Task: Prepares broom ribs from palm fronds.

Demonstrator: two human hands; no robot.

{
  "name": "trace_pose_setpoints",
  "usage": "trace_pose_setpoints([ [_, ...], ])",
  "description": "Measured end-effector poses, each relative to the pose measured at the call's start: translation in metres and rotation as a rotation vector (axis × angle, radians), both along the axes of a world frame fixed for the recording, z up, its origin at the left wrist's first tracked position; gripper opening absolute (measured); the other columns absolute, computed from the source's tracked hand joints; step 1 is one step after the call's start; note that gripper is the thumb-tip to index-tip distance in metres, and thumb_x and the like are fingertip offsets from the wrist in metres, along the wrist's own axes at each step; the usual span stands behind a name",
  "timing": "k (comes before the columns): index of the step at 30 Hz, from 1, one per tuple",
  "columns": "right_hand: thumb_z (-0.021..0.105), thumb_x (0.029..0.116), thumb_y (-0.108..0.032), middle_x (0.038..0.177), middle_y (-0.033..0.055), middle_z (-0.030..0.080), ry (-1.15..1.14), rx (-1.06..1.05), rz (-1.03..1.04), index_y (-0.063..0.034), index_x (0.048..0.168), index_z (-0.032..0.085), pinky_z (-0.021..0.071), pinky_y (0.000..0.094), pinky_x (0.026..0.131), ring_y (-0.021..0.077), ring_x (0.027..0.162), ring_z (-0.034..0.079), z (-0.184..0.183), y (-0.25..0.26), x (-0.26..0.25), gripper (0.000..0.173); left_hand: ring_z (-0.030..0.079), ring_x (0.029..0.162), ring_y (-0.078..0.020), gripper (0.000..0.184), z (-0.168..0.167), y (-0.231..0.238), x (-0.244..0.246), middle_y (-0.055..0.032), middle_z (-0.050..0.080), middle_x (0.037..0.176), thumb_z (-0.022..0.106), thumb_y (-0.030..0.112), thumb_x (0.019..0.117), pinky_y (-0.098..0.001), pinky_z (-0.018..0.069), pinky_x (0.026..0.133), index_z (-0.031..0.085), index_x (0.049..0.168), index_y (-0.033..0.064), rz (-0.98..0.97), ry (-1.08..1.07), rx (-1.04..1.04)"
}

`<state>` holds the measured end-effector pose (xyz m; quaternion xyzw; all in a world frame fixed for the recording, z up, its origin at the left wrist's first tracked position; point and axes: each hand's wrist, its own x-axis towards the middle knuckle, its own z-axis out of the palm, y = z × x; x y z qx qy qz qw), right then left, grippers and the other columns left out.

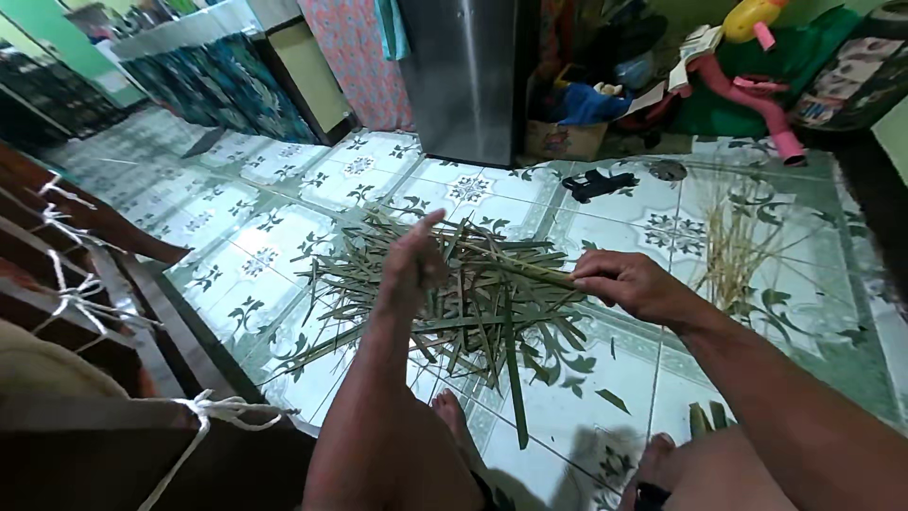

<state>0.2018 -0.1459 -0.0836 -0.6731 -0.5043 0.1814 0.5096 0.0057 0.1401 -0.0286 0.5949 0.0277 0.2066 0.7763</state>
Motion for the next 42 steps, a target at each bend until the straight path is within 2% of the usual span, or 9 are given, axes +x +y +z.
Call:
trace_pose_setpoints([
  [4, 0.061, 0.0978, -0.016, 0.093, -0.0021, 0.065, 0.020, -0.006, -0.001, -0.0058, 0.100, 0.074, 0.0457, 0.0134, 0.059, -0.0028, 0.068, 0.054, -0.003, 0.001, -0.002, 0.016, 0.046, 0.042, -0.0030, 0.045, -0.007, -0.002, -0.001, 0.0089, 0.047, 0.053, 0.050, 0.052, 0.1027, -0.0206, 0.0453, 0.044, 0.061, 0.136, 0.0232, 0.032, -0.005, -0.039],
  [8, 0.059, 0.0990, -0.017, 0.093, -0.0046, 0.065, 0.059, -0.033, 0.009, -0.0086, 0.101, 0.074, 0.0438, 0.0135, 0.057, -0.0035, 0.065, 0.052, 0.004, 0.006, -0.006, 0.018, 0.050, 0.044, -0.0033, 0.044, -0.013, -0.032, 0.010, 0.0063, 0.054, 0.056, 0.053, 0.037, 0.1036, -0.0204, 0.0464, 0.045, 0.062, 0.137, 0.0105, -0.087, 0.148, 0.050],
  [14, 0.055, 0.1025, -0.019, 0.091, -0.0026, 0.063, -0.042, -0.112, 0.027, -0.0079, 0.105, 0.075, 0.0434, 0.0152, 0.059, -0.0027, 0.066, 0.051, 0.002, -0.006, 0.006, 0.024, 0.042, 0.038, -0.0008, 0.041, 0.006, 0.020, -0.012, 0.0107, 0.044, 0.051, 0.037, 0.049, 0.1083, -0.0176, 0.0414, 0.040, 0.060, 0.132, 0.0253, 0.119, -0.143, -0.141],
  [17, 0.057, 0.1015, -0.019, 0.093, -0.0022, 0.064, -0.061, -0.068, 0.039, -0.0069, 0.105, 0.076, 0.0438, 0.0134, 0.061, -0.0034, 0.068, 0.052, 0.001, 0.000, 0.001, 0.022, 0.047, 0.042, -0.0028, 0.047, -0.006, 0.001, -0.005, 0.0088, 0.049, 0.053, 0.051, 0.050, 0.1024, -0.0204, 0.0458, 0.045, 0.056, 0.140, 0.0235, 0.016, -0.001, -0.007],
  [20, 0.057, 0.1009, -0.019, 0.094, -0.0023, 0.064, -0.074, -0.043, 0.061, -0.0063, 0.104, 0.075, 0.0441, 0.0129, 0.063, -0.0041, 0.072, 0.053, 0.003, 0.005, -0.002, 0.022, 0.049, 0.046, -0.0035, 0.045, -0.015, -0.035, 0.010, 0.0063, 0.053, 0.058, 0.055, 0.034, 0.1020, -0.0201, 0.0453, 0.046, 0.059, 0.141, 0.0112, -0.172, 0.189, 0.079],
  [27, 0.059, 0.1002, -0.019, 0.095, -0.0004, 0.065, -0.121, -0.045, 0.050, -0.0053, 0.102, 0.076, 0.0475, 0.0148, 0.072, -0.0023, 0.081, 0.056, -0.002, -0.003, 0.007, 0.022, 0.046, 0.040, -0.0031, 0.045, 0.001, 0.012, -0.009, 0.0090, 0.047, 0.051, 0.052, 0.053, 0.1010, -0.0211, 0.0463, 0.043, 0.060, 0.136, 0.0257, 0.002, -0.068, -0.033],
  [32, 0.059, 0.0997, -0.019, 0.096, 0.0014, 0.066, -0.150, -0.041, 0.023, -0.0052, 0.103, 0.075, 0.0483, 0.0163, 0.068, -0.0009, 0.077, 0.057, 0.003, -0.001, 0.004, 0.022, 0.045, 0.042, -0.0007, 0.046, -0.002, -0.012, -0.002, 0.0089, 0.050, 0.055, 0.059, 0.044, 0.0995, -0.0177, 0.0431, 0.042, 0.063, 0.136, 0.0163, -0.111, 0.077, 0.019],
  [36, 0.060, 0.0994, -0.019, 0.096, 0.0015, 0.066, -0.154, -0.046, 0.020, -0.0061, 0.103, 0.076, 0.0491, 0.0170, 0.069, 0.0002, 0.078, 0.058, 0.000, -0.004, 0.009, 0.021, 0.042, 0.039, -0.0022, 0.043, 0.005, 0.026, -0.019, 0.0095, 0.044, 0.051, 0.039, 0.048, 0.1069, -0.0195, 0.0425, 0.042, 0.061, 0.134, 0.0234, 0.047, -0.108, -0.033],
  [42, 0.060, 0.0988, -0.019, 0.097, 0.0019, 0.067, -0.199, -0.032, 0.027, -0.0062, 0.103, 0.076, 0.0509, 0.0188, 0.076, 0.0014, 0.085, 0.060, 0.001, -0.002, 0.008, 0.021, 0.044, 0.041, -0.0018, 0.044, 0.001, 0.011, -0.015, 0.0090, 0.048, 0.054, 0.056, 0.045, 0.1016, -0.0185, 0.0429, 0.042, 0.063, 0.136, 0.0192, -0.087, -0.001, -0.007],
])
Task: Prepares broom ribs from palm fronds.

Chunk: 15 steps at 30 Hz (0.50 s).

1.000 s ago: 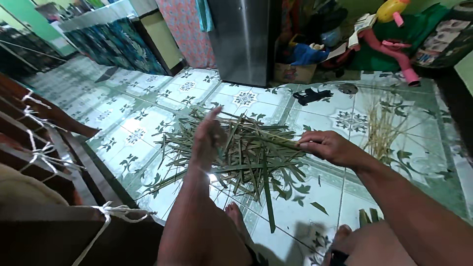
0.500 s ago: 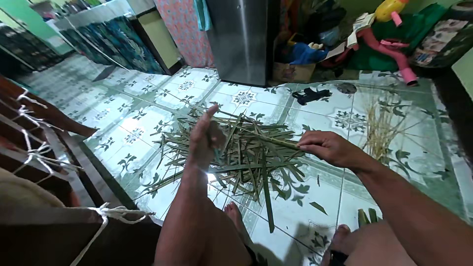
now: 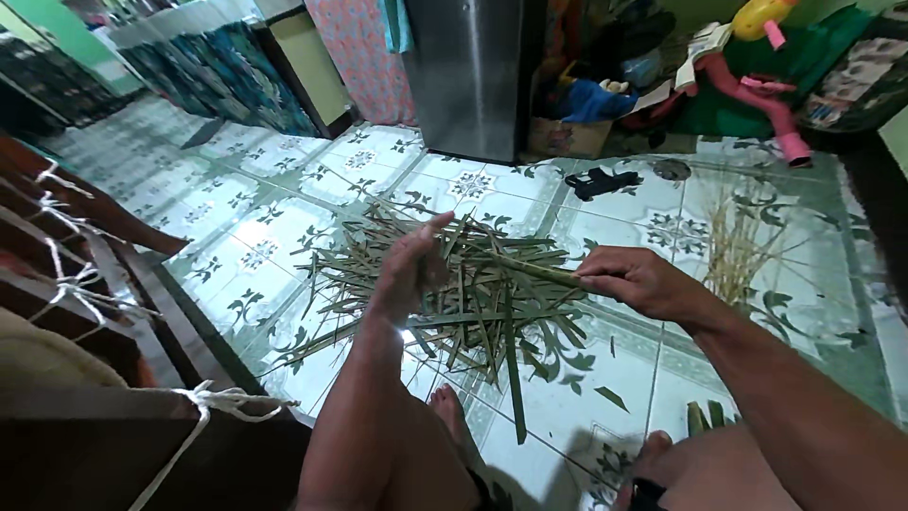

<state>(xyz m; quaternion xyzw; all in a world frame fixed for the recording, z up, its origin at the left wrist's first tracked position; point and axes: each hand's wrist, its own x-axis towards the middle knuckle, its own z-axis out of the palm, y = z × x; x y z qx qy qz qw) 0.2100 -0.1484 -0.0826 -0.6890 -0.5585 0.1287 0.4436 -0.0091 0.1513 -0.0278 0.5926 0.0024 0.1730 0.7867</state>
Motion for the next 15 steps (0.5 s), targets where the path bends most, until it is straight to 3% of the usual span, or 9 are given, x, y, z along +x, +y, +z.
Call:
trace_pose_setpoints([
  [3, 0.059, 0.0988, -0.019, 0.098, 0.0029, 0.068, -0.025, -0.003, -0.006, -0.0067, 0.103, 0.077, 0.0525, 0.0214, 0.081, 0.0033, 0.089, 0.062, -0.001, -0.003, 0.002, 0.021, 0.040, 0.039, -0.0021, 0.044, 0.006, 0.019, -0.012, 0.0097, 0.044, 0.050, 0.040, 0.047, 0.1057, -0.0196, 0.0415, 0.042, 0.060, 0.137, 0.0235, 0.135, -0.114, -0.017],
  [6, 0.059, 0.0994, -0.018, 0.096, 0.0026, 0.067, -0.017, -0.020, 0.012, -0.0057, 0.103, 0.076, 0.0505, 0.0186, 0.074, 0.0019, 0.083, 0.060, -0.003, -0.002, 0.001, 0.022, 0.040, 0.038, -0.0036, 0.044, 0.001, 0.020, -0.011, 0.0087, 0.043, 0.049, 0.047, 0.050, 0.1031, -0.0217, 0.0419, 0.041, 0.061, 0.137, 0.0251, 0.113, -0.150, -0.067],
  [9, 0.056, 0.1007, -0.019, 0.094, 0.0032, 0.065, 0.000, -0.138, 0.045, -0.0048, 0.106, 0.074, 0.0478, 0.0197, 0.062, 0.0026, 0.069, 0.055, -0.001, 0.001, -0.001, 0.024, 0.048, 0.042, -0.0041, 0.045, -0.005, 0.002, 0.000, 0.0079, 0.050, 0.054, 0.056, 0.048, 0.1010, -0.0215, 0.0472, 0.044, 0.062, 0.136, 0.0201, 0.004, -0.043, -0.008],
  [11, 0.055, 0.1028, -0.020, 0.096, 0.0044, 0.067, 0.043, -0.230, 0.067, -0.0059, 0.111, 0.073, 0.0519, 0.0237, 0.062, 0.0051, 0.067, 0.058, 0.001, 0.003, -0.002, 0.024, 0.049, 0.043, -0.0042, 0.044, -0.007, -0.009, 0.007, 0.0073, 0.051, 0.055, 0.059, 0.046, 0.0999, -0.0212, 0.0469, 0.044, 0.065, 0.131, 0.0160, -0.018, 0.017, 0.017],
  [15, 0.055, 0.1026, -0.022, 0.090, 0.0014, 0.065, 0.030, -0.163, 0.063, -0.0064, 0.104, 0.075, 0.0490, 0.0209, 0.061, 0.0025, 0.066, 0.055, -0.002, 0.003, -0.001, 0.026, 0.047, 0.043, -0.0029, 0.043, -0.005, -0.016, 0.012, 0.0071, 0.051, 0.055, 0.058, 0.044, 0.1006, -0.0196, 0.0447, 0.044, 0.068, 0.126, 0.0115, -0.012, 0.065, 0.078],
])
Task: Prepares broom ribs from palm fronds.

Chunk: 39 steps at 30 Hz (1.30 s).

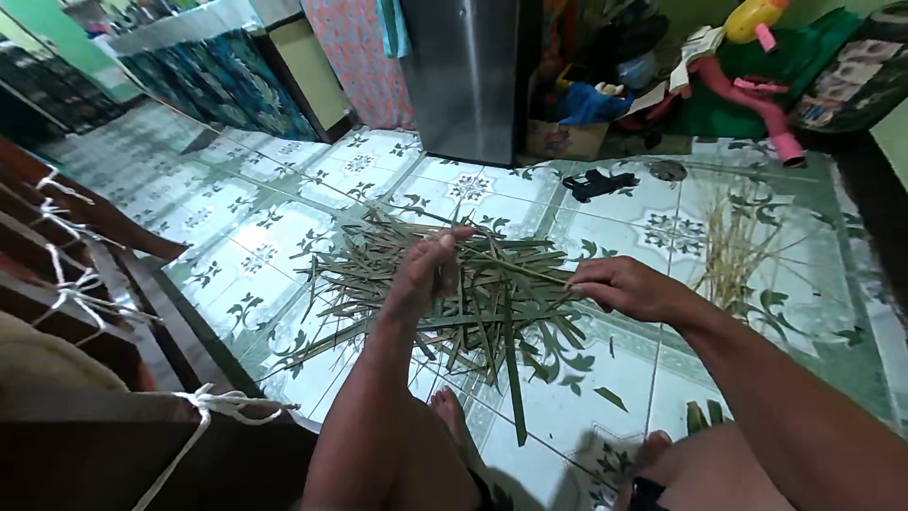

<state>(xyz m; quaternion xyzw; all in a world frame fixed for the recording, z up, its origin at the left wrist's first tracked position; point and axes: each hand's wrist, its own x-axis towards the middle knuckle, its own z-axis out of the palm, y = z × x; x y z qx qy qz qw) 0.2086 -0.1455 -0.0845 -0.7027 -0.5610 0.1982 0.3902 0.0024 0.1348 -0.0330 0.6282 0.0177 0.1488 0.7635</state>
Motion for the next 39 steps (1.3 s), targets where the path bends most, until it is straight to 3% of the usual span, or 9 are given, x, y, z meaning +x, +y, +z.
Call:
trace_pose_setpoints([
  [5, 0.055, 0.1022, -0.023, 0.090, 0.0020, 0.064, -0.065, 0.061, -0.009, -0.0057, 0.102, 0.076, 0.0479, 0.0192, 0.064, 0.0021, 0.071, 0.055, 0.002, -0.005, 0.005, 0.027, 0.046, 0.041, -0.0025, 0.040, 0.004, 0.015, -0.006, 0.0089, 0.049, 0.053, 0.051, 0.046, 0.1027, -0.0198, 0.0449, 0.043, 0.068, 0.127, 0.0189, 0.078, -0.106, -0.054],
  [9, 0.056, 0.1016, -0.020, 0.093, 0.0048, 0.067, -0.116, 0.075, -0.034, -0.0051, 0.103, 0.076, 0.0510, 0.0248, 0.072, 0.0065, 0.078, 0.059, 0.001, -0.007, 0.010, 0.025, 0.048, 0.042, -0.0034, 0.044, 0.001, 0.007, -0.002, 0.0072, 0.051, 0.054, 0.055, 0.047, 0.1019, -0.0205, 0.0463, 0.044, 0.067, 0.129, 0.0147, 0.044, -0.038, -0.031],
  [13, 0.055, 0.1014, -0.020, 0.091, 0.0036, 0.066, -0.125, 0.081, -0.022, -0.0060, 0.102, 0.077, 0.0502, 0.0242, 0.075, 0.0055, 0.080, 0.059, 0.005, -0.013, 0.016, 0.026, 0.044, 0.042, -0.0030, 0.042, 0.005, 0.026, -0.012, 0.0081, 0.047, 0.054, 0.044, 0.043, 0.1055, -0.0202, 0.0436, 0.043, 0.065, 0.131, 0.0167, 0.167, -0.093, 0.015],
  [21, 0.055, 0.1016, -0.020, 0.089, -0.0009, 0.063, -0.089, 0.010, -0.041, -0.0076, 0.105, 0.077, 0.0448, 0.0177, 0.061, -0.0002, 0.067, 0.052, 0.005, -0.027, 0.033, 0.025, 0.044, 0.040, -0.0019, 0.042, 0.015, 0.054, -0.024, 0.0111, 0.046, 0.052, 0.036, 0.041, 0.1086, -0.0202, 0.0452, 0.044, 0.064, 0.130, 0.0172, 0.340, -0.182, -0.009],
  [27, 0.056, 0.1031, -0.020, 0.092, 0.0033, 0.064, 0.024, -0.135, -0.161, -0.0056, 0.107, 0.075, 0.0477, 0.0260, 0.064, 0.0062, 0.068, 0.055, 0.008, -0.023, 0.034, 0.025, 0.040, 0.040, -0.0001, 0.043, 0.013, 0.064, -0.026, 0.0135, 0.043, 0.054, 0.025, 0.046, 0.1109, -0.0176, 0.0411, 0.042, 0.060, 0.128, 0.0271, 0.463, -0.271, -0.182],
  [29, 0.053, 0.1046, -0.018, 0.100, 0.0073, 0.065, 0.102, -0.160, -0.210, -0.0041, 0.115, 0.073, 0.0514, 0.0319, 0.072, 0.0103, 0.076, 0.058, 0.011, -0.014, 0.024, 0.027, 0.043, 0.041, -0.0002, 0.041, 0.004, 0.052, -0.016, 0.0135, 0.045, 0.054, 0.028, 0.046, 0.1101, -0.0184, 0.0434, 0.043, 0.056, 0.135, 0.0285, 0.392, -0.225, -0.149],
  [31, 0.049, 0.1058, -0.016, 0.109, 0.0080, 0.066, 0.199, -0.151, -0.235, -0.0045, 0.123, 0.069, 0.0531, 0.0309, 0.074, 0.0095, 0.079, 0.060, 0.012, -0.003, 0.010, 0.029, 0.045, 0.043, -0.0033, 0.042, -0.008, 0.025, -0.003, 0.0093, 0.046, 0.057, 0.036, 0.043, 0.1083, -0.0212, 0.0448, 0.044, 0.049, 0.144, 0.0258, 0.293, -0.075, -0.044],
  [35, 0.052, 0.1049, -0.014, 0.077, 0.0002, 0.064, 0.413, 0.000, -0.234, -0.0019, 0.121, 0.067, 0.0493, 0.0216, 0.055, 0.0039, 0.057, 0.055, 0.012, 0.021, -0.021, 0.025, 0.052, 0.050, -0.0072, 0.050, -0.027, -0.054, 0.027, 0.0002, 0.056, 0.070, 0.048, 0.024, 0.1081, -0.0232, 0.0483, 0.048, 0.037, 0.156, 0.0146, -0.019, 0.311, 0.188],
  [39, 0.054, 0.1024, -0.008, 0.080, -0.0013, 0.064, 0.592, 0.029, -0.202, -0.0037, 0.107, 0.067, 0.0500, 0.0199, 0.054, 0.0037, 0.059, 0.056, 0.011, 0.028, -0.040, 0.015, 0.048, 0.049, -0.0068, 0.049, -0.032, -0.088, 0.037, -0.0003, 0.055, 0.069, 0.049, 0.023, 0.1079, -0.0225, 0.0440, 0.046, 0.042, 0.155, 0.0124, -0.221, 0.327, 0.269],
])
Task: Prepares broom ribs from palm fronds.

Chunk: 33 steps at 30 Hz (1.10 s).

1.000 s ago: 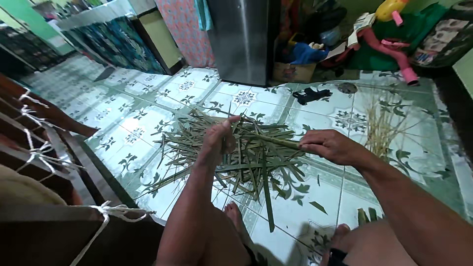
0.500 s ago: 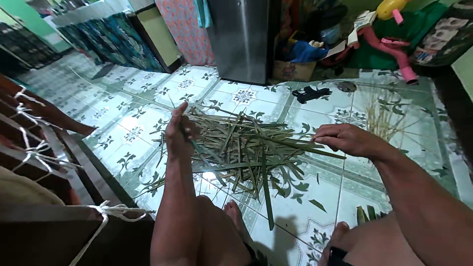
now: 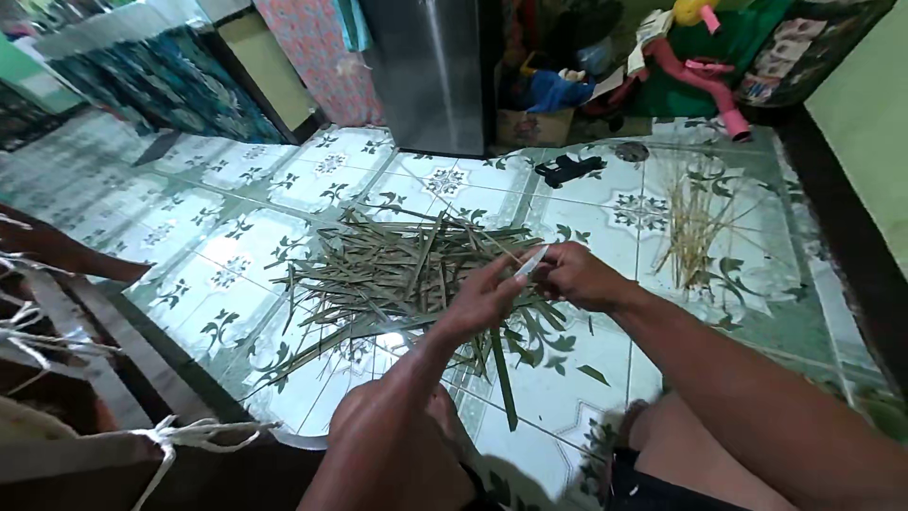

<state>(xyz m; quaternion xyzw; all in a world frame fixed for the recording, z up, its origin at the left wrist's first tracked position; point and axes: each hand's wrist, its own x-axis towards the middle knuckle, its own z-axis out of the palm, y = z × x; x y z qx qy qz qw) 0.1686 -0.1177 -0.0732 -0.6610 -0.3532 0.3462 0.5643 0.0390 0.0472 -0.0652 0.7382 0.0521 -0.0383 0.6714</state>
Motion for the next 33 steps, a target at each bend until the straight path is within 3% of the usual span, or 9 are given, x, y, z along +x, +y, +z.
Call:
trace_pose_setpoints([
  [2, 0.054, 0.1026, -0.011, 0.073, -0.0044, 0.060, -0.025, 0.022, 0.052, -0.0028, 0.108, 0.068, 0.0459, 0.0179, 0.053, 0.0010, 0.055, 0.051, -0.002, -0.003, -0.001, 0.018, 0.048, 0.049, -0.0045, 0.043, 0.005, 0.009, 0.000, 0.0024, 0.055, 0.066, 0.048, 0.021, 0.1071, -0.0206, 0.0442, 0.046, 0.049, 0.149, 0.0116, 0.114, -0.056, -0.081],
  [5, 0.052, 0.1052, -0.015, 0.073, -0.0060, 0.057, -0.066, 0.023, 0.106, -0.0026, 0.114, 0.069, 0.0429, 0.0161, 0.052, -0.0007, 0.055, 0.048, -0.003, -0.009, 0.003, 0.023, 0.048, 0.046, -0.0053, 0.044, 0.008, 0.034, 0.002, 0.0041, 0.051, 0.062, 0.044, 0.026, 0.1081, -0.0213, 0.0456, 0.044, 0.049, 0.150, 0.0136, 0.272, -0.154, -0.209],
  [9, 0.053, 0.1038, -0.014, 0.072, -0.0053, 0.058, -0.086, 0.032, 0.079, -0.0033, 0.108, 0.069, 0.0430, 0.0173, 0.052, -0.0001, 0.055, 0.048, -0.004, -0.010, 0.003, 0.020, 0.050, 0.048, -0.0055, 0.042, -0.001, 0.015, 0.001, 0.0031, 0.054, 0.064, 0.045, 0.022, 0.1080, -0.0214, 0.0459, 0.046, 0.050, 0.148, 0.0086, 0.150, -0.039, -0.115],
  [12, 0.053, 0.1026, -0.013, 0.082, -0.0033, 0.062, -0.157, 0.031, 0.082, -0.0030, 0.112, 0.070, 0.0452, 0.0175, 0.055, -0.0004, 0.058, 0.050, 0.000, -0.015, 0.006, 0.021, 0.049, 0.047, -0.0034, 0.038, 0.007, 0.011, -0.002, 0.0042, 0.055, 0.062, 0.047, 0.021, 0.1068, -0.0191, 0.0450, 0.046, 0.058, 0.140, 0.0068, 0.132, -0.039, -0.131],
  [17, 0.053, 0.1041, -0.016, 0.090, -0.0026, 0.063, -0.194, 0.036, 0.118, -0.0056, 0.111, 0.072, 0.0441, 0.0158, 0.055, -0.0009, 0.060, 0.050, -0.005, -0.021, 0.013, 0.023, 0.047, 0.042, -0.0034, 0.051, 0.013, 0.054, -0.008, 0.0073, 0.048, 0.055, 0.054, 0.048, 0.1021, -0.0198, 0.0451, 0.042, 0.053, 0.145, 0.0201, 0.265, -0.222, -0.328],
  [21, 0.051, 0.1049, -0.017, 0.074, -0.0051, 0.057, -0.165, 0.025, 0.162, -0.0052, 0.106, 0.068, 0.0421, 0.0170, 0.052, -0.0001, 0.055, 0.047, -0.006, -0.019, 0.012, 0.021, 0.049, 0.046, -0.0041, 0.042, 0.009, 0.026, -0.009, 0.0048, 0.054, 0.059, 0.045, 0.025, 0.1059, -0.0202, 0.0450, 0.045, 0.055, 0.144, 0.0089, 0.163, -0.087, -0.240],
  [24, 0.050, 0.1062, -0.018, 0.076, -0.0045, 0.058, -0.197, -0.030, 0.184, -0.0054, 0.113, 0.069, 0.0425, 0.0176, 0.052, 0.0007, 0.056, 0.048, -0.007, -0.027, 0.021, 0.024, 0.047, 0.043, -0.0026, 0.045, 0.021, 0.053, -0.016, 0.0073, 0.051, 0.057, 0.050, 0.039, 0.1040, -0.0189, 0.0444, 0.043, 0.058, 0.140, 0.0133, 0.232, -0.204, -0.275],
  [27, 0.052, 0.1045, -0.019, 0.077, -0.0046, 0.060, -0.259, -0.074, 0.214, -0.0087, 0.112, 0.072, 0.0431, 0.0198, 0.052, 0.0017, 0.056, 0.049, -0.018, -0.037, 0.037, 0.024, 0.045, 0.041, -0.0035, 0.047, 0.031, 0.087, -0.028, 0.0075, 0.047, 0.054, 0.053, 0.049, 0.1023, -0.0202, 0.0447, 0.042, 0.060, 0.139, 0.0206, 0.327, -0.307, -0.316],
  [33, 0.053, 0.1015, -0.018, 0.083, -0.0043, 0.063, -0.275, -0.174, 0.224, -0.0093, 0.107, 0.073, 0.0443, 0.0192, 0.053, 0.0016, 0.057, 0.051, -0.033, -0.074, 0.065, 0.022, 0.040, 0.041, -0.0022, 0.040, 0.037, 0.114, -0.056, 0.0086, 0.043, 0.056, 0.044, 0.044, 0.1063, -0.0186, 0.0406, 0.042, 0.060, 0.136, 0.0226, 0.428, -0.385, -0.280],
])
